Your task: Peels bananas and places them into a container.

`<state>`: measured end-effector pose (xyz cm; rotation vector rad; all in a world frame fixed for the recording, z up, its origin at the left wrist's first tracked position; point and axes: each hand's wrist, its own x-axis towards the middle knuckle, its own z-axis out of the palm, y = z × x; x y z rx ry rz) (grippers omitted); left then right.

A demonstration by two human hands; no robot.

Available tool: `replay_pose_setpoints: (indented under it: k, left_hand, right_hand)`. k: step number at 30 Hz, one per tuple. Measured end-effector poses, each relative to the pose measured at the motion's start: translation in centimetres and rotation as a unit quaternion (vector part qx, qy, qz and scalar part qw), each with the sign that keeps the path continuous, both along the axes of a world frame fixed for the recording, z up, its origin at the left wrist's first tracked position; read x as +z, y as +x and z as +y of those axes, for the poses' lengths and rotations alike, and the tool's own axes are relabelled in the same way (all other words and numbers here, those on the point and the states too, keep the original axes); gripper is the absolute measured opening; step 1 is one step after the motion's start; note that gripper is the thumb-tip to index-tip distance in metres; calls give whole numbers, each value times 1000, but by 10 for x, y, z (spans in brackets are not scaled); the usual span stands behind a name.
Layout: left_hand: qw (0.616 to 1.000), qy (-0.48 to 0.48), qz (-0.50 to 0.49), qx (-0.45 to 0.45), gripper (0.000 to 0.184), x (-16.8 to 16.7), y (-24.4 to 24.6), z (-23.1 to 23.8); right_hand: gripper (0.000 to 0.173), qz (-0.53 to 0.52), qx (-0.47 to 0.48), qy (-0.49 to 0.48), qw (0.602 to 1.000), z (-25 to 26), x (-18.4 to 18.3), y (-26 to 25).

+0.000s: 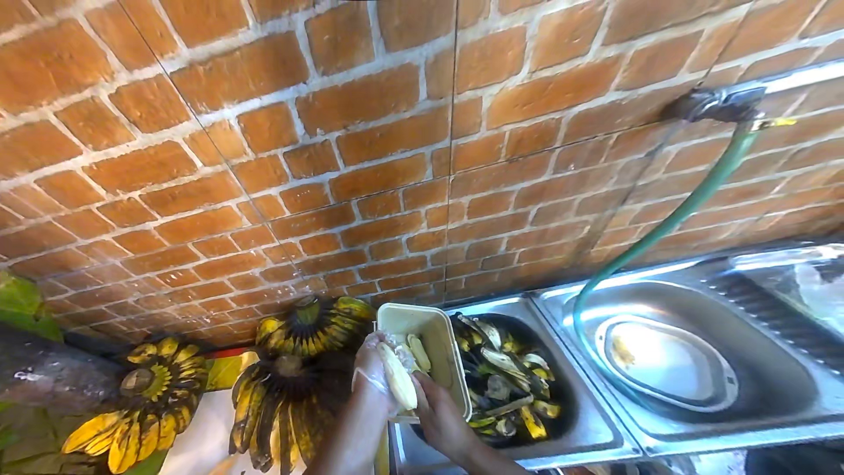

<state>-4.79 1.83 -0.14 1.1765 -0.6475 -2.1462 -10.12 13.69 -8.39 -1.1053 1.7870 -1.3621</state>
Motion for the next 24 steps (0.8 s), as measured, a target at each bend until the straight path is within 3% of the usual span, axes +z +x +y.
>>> replay_pose_setpoints:
  k: [8,12,17,24]
  left_hand:
    - [999,-33,-3,12,39,-24,-6,-3]
    - [1000,-26,16,-3,63,-63,-4,-11]
    - [993,39,-9,-114,43,-89,5,4]
    - [970,14,-174,-170,44,-120,1,-1]
  right_hand:
    - [40,7,26,79,997,-8,3,-11]
    - [50,-4,30,152,988,-14,-18,-24]
    - [57,53,35,238,969,-24,-31,-49]
    - [52,235,115,350,900,-23,8,-123]
